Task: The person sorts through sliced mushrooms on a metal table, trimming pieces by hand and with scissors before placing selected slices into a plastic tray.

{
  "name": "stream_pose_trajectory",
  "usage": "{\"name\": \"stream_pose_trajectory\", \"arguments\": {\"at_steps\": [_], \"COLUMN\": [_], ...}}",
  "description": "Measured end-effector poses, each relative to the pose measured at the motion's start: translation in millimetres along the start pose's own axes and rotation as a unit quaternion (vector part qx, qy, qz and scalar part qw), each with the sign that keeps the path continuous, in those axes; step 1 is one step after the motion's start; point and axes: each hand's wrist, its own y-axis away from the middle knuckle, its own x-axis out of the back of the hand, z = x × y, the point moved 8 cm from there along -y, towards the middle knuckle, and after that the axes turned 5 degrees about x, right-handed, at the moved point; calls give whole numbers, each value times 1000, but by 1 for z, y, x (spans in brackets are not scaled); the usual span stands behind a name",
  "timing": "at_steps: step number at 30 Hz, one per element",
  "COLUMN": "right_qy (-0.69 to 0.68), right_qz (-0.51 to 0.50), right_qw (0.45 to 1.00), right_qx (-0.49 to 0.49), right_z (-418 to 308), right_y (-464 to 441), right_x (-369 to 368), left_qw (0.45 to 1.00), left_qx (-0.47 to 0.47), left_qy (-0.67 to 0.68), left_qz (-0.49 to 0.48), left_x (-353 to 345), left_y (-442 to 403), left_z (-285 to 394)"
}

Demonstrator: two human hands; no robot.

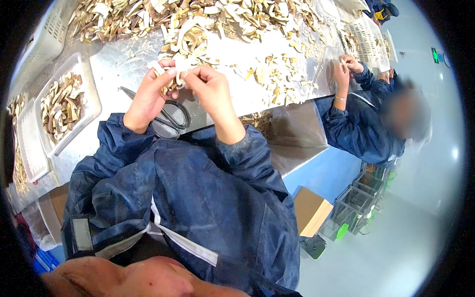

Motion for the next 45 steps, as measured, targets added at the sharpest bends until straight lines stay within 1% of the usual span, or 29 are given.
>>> {"name": "stream_pose_trajectory", "arguments": {"at_steps": [2, 3, 4, 6, 7, 8, 10, 11, 12, 14, 18, 23, 26, 32, 35, 38, 39, 41, 42, 43, 44, 45], "right_qy": [9, 37, 47, 68, 86, 57, -4, -18, -20, -24, -10, -18, 29, -27, -61, -176, -119, -2, 159, 315, 461, 468], "right_qz": [3, -21, -24, -33, -19, -23, -30, -57, -69, -95, -115, -147, -161, -189, -180, -158, -119, -38, 4, 46, 87, 139], "right_qw": [1000, 999, 999, 997, 996, 998, 1000, 998, 997, 994, 992, 988, 984, 981, 981, 969, 984, 999, 986, 940, 863, 851], "right_qx": [4, 16, 13, 4, 3, 0, -5, -29, -32, -39, -43, -52, -64, -23, -47, -72, -53, -15, 56, 125, 189, 196], "right_z": [-2, -2, -2, -4, -8, -10, -19, -16, -13, -5, -5, 0, -2, 1, 7, 15, 16, 15, 4, -9, -20, -23], "right_y": [8, 10, 11, 13, 11, 10, 8, 7, 3, -3, -3, -1, 2, 5, 6, 6, 1, -6, -7, -4, 0, 1], "right_x": [-5, -6, -2, 9, 19, 18, 14, 11, 11, 10, 9, 9, 8, 2, 2, 6, 17, 41, 52, 59, 61, 63], "left_qw": [999, 999, 998, 996, 994, 991, 989, 988, 988, 982, 973, 968, 968, 964, 964, 965, 965, 983, 989, 993, 998, 999], "left_qx": [-11, -16, -21, 12, 34, 56, 71, 78, 83, 72, 56, 69, 72, 77, 93, 106, 109, 85, 72, 70, 51, 34], "left_qy": [-42, -52, -61, -88, -104, -121, -122, -123, -124, -166, -220, -233, -231, -240, -232, -220, -217, -148, -113, -74, -29, 17], "left_qz": [4, 7, 10, -1, -14, -27, -46, -49, -51, -47, -48, -63, -71, -82, -93, -97, -97, -75, -64, -51, -29, -6], "left_x": [2, 3, 4, -2, -8, -12, -10, -10, -9, -7, -6, -3, 1, -5, -8, -4, -2, 2, 4, 11, 14, 17], "left_y": [-1, 0, 0, 5, 8, 10, 6, 6, 6, 5, 4, 2, 1, 3, 5, 3, 2, -2, -5, -8, -10, -11], "left_z": [-1, -1, 1, 3, 4, 2, -6, -7, -7, -3, 1, -3, -5, -2, -1, -2, -4, -2, -1, 0, 4, 8]}}
